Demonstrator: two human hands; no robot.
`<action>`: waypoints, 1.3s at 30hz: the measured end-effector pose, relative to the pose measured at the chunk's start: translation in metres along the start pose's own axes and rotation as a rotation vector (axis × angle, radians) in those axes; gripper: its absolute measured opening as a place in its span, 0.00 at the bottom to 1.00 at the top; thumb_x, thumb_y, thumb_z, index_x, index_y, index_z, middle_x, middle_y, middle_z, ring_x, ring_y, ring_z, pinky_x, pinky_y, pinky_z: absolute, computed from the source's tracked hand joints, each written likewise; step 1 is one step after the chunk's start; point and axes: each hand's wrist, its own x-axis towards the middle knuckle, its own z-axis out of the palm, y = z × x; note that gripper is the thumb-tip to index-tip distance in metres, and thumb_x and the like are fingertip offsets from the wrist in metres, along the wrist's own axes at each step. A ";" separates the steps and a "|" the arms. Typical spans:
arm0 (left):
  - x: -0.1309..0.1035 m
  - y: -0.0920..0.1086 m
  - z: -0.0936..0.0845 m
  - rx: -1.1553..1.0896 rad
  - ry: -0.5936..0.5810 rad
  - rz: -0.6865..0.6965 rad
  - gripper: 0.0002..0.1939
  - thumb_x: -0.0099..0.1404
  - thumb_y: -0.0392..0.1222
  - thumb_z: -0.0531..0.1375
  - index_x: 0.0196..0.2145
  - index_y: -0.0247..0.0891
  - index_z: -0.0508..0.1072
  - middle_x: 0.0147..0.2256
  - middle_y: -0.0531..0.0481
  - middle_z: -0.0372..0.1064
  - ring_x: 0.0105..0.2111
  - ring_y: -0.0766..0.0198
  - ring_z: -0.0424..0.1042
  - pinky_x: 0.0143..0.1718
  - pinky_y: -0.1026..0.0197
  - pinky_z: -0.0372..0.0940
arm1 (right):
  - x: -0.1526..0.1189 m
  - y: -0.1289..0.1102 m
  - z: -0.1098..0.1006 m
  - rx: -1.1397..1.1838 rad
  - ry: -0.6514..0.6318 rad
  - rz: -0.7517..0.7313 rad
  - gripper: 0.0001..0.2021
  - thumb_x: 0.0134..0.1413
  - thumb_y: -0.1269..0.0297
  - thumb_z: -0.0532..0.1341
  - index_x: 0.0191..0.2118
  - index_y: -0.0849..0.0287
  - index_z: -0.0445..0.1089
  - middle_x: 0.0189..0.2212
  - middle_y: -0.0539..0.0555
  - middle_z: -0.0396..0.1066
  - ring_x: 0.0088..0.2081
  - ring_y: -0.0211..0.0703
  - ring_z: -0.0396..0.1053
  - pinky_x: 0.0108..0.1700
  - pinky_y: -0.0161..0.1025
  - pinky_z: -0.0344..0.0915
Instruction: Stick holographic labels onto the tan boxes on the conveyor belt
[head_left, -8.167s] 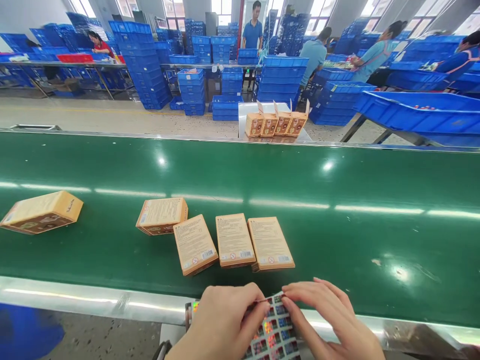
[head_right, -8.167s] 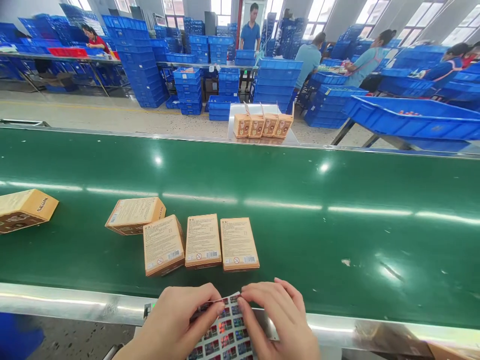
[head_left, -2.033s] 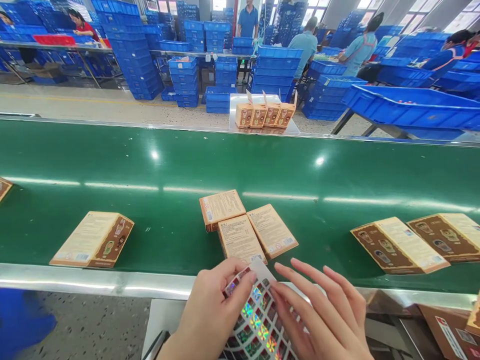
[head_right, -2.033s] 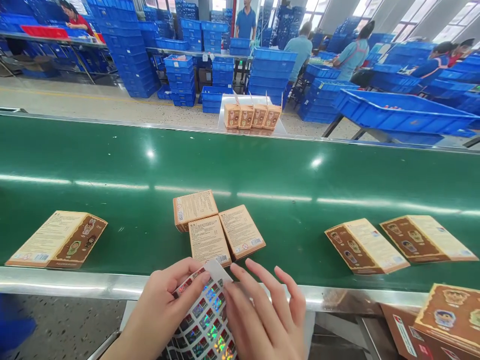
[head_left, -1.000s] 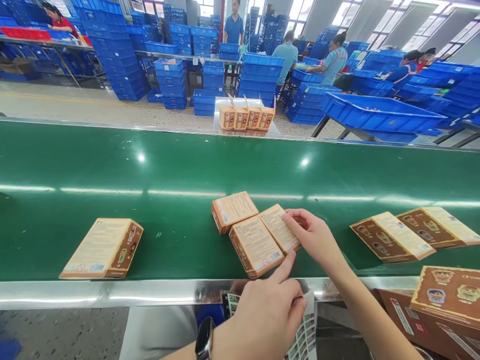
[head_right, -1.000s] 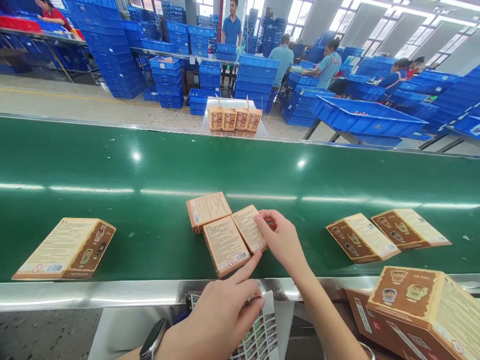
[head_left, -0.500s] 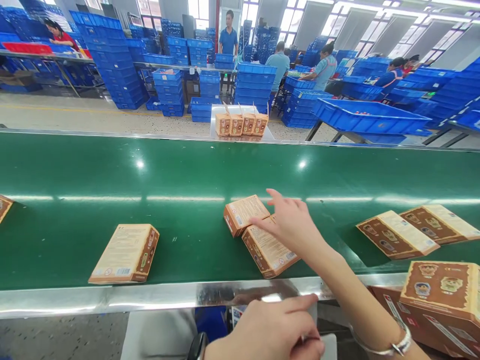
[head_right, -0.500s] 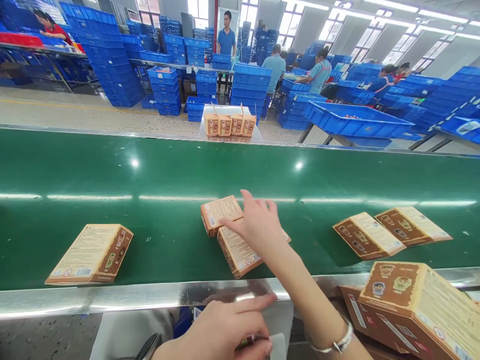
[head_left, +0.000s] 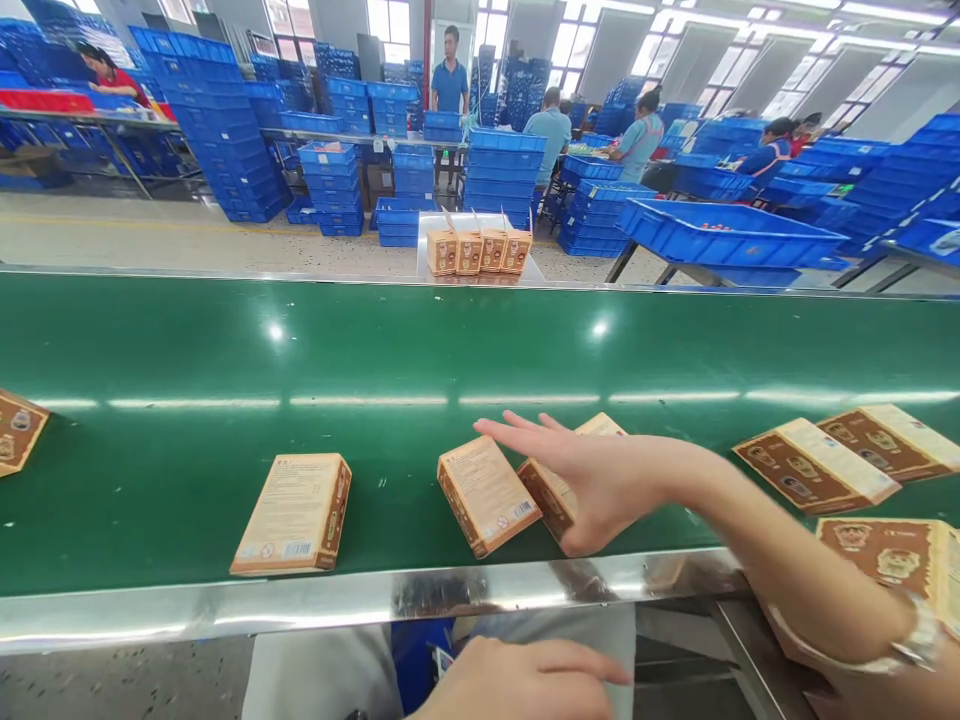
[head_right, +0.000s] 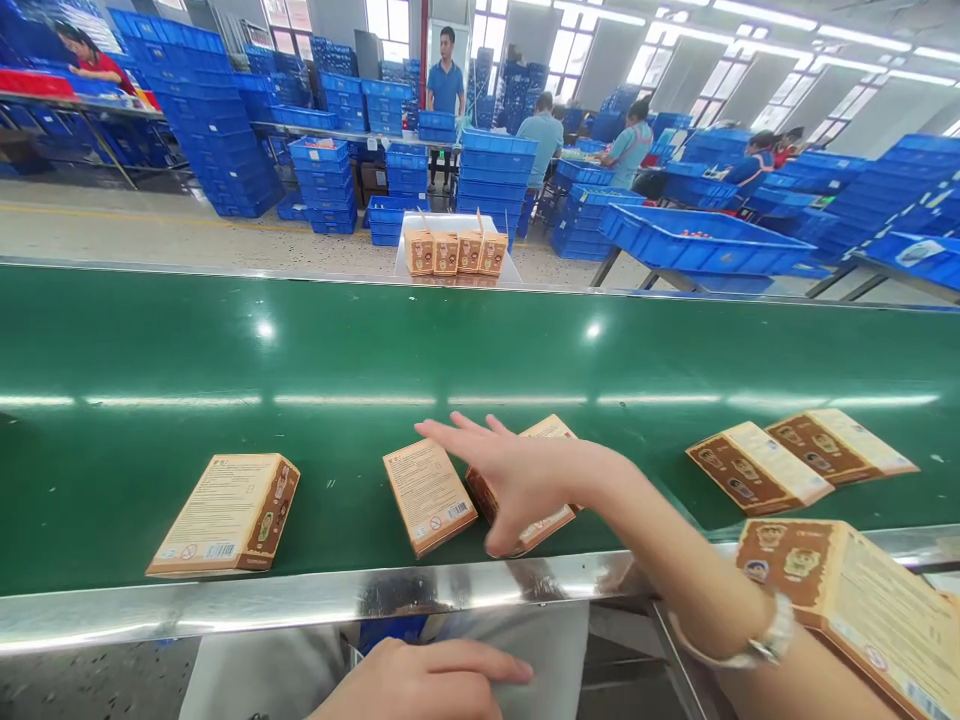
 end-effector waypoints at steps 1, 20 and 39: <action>-0.001 0.000 -0.002 -0.035 0.016 -0.015 0.04 0.67 0.41 0.61 0.35 0.45 0.76 0.52 0.53 0.75 0.44 0.62 0.79 0.43 0.70 0.69 | -0.012 0.010 0.002 -0.040 0.031 0.039 0.61 0.29 0.70 0.72 0.71 0.45 0.43 0.69 0.57 0.49 0.68 0.68 0.45 0.65 0.63 0.52; -0.022 0.025 -0.045 -0.090 0.301 -0.464 0.15 0.68 0.47 0.50 0.32 0.37 0.72 0.22 0.53 0.64 0.24 0.65 0.61 0.26 0.66 0.55 | 0.007 -0.038 0.045 0.004 0.310 0.055 0.43 0.54 0.52 0.65 0.70 0.54 0.46 0.69 0.62 0.49 0.69 0.58 0.45 0.67 0.66 0.44; -0.011 0.033 -0.034 -0.326 0.724 -0.500 0.13 0.62 0.49 0.59 0.24 0.39 0.67 0.20 0.56 0.64 0.23 0.66 0.61 0.26 0.65 0.55 | -0.058 -0.093 0.109 -0.438 0.960 0.106 0.09 0.60 0.69 0.63 0.47 0.58 0.72 0.42 0.53 0.80 0.40 0.49 0.78 0.57 0.48 0.57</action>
